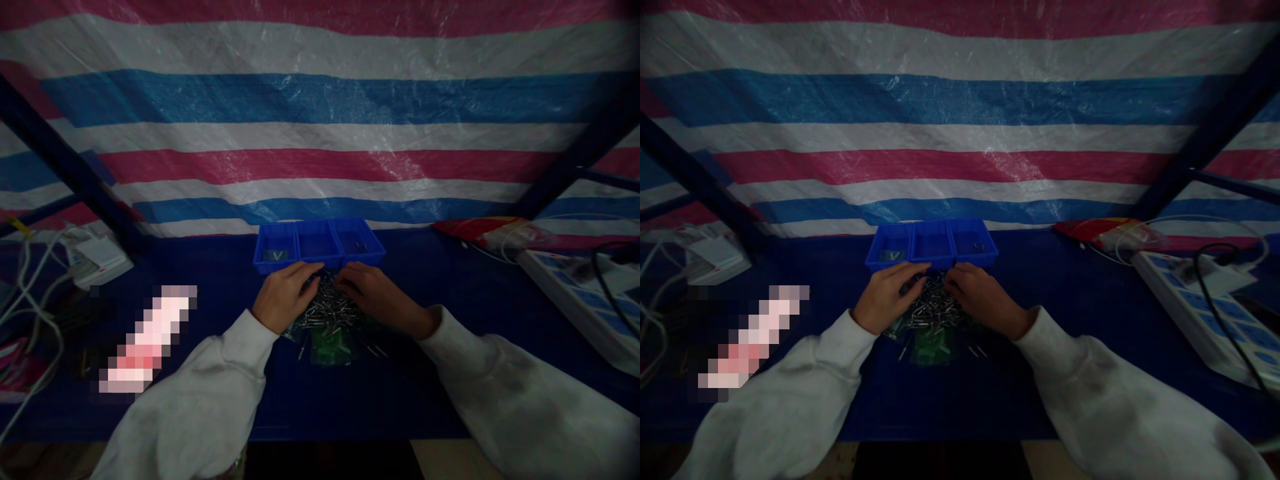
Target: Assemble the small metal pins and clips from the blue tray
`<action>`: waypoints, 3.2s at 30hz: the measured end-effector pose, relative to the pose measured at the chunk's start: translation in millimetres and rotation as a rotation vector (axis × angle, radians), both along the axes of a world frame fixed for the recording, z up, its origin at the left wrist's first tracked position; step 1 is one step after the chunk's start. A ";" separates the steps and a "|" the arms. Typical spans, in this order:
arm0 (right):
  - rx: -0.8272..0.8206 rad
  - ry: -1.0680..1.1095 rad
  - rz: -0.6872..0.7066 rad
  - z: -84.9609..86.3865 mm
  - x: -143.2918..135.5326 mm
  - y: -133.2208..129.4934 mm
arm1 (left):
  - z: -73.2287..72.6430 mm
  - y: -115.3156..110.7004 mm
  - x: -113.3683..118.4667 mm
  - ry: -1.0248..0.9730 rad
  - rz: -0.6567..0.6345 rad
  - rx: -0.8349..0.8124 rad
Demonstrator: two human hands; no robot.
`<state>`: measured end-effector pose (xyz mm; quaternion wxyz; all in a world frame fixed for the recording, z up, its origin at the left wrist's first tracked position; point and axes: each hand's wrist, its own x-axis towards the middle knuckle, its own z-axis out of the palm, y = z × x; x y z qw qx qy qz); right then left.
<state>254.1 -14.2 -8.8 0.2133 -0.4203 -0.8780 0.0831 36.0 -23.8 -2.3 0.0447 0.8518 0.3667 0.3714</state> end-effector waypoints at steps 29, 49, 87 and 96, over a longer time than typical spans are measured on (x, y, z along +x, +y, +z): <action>0.064 0.247 -0.040 12.7 -1.0 -6.9 | 2.9 -3.4 1.7 0.205 -0.073 0.012; -0.020 0.250 0.052 18.4 -9.7 -18.6 | 0.7 -3.6 1.2 0.051 -0.107 0.056; -0.127 0.386 -0.045 30.1 -13.4 -29.6 | 1.7 -7.5 9.4 -0.215 -0.050 -0.059; -0.263 0.547 0.017 30.3 -1.7 -16.8 | 9.6 -10.6 12.5 -0.417 -0.075 -0.405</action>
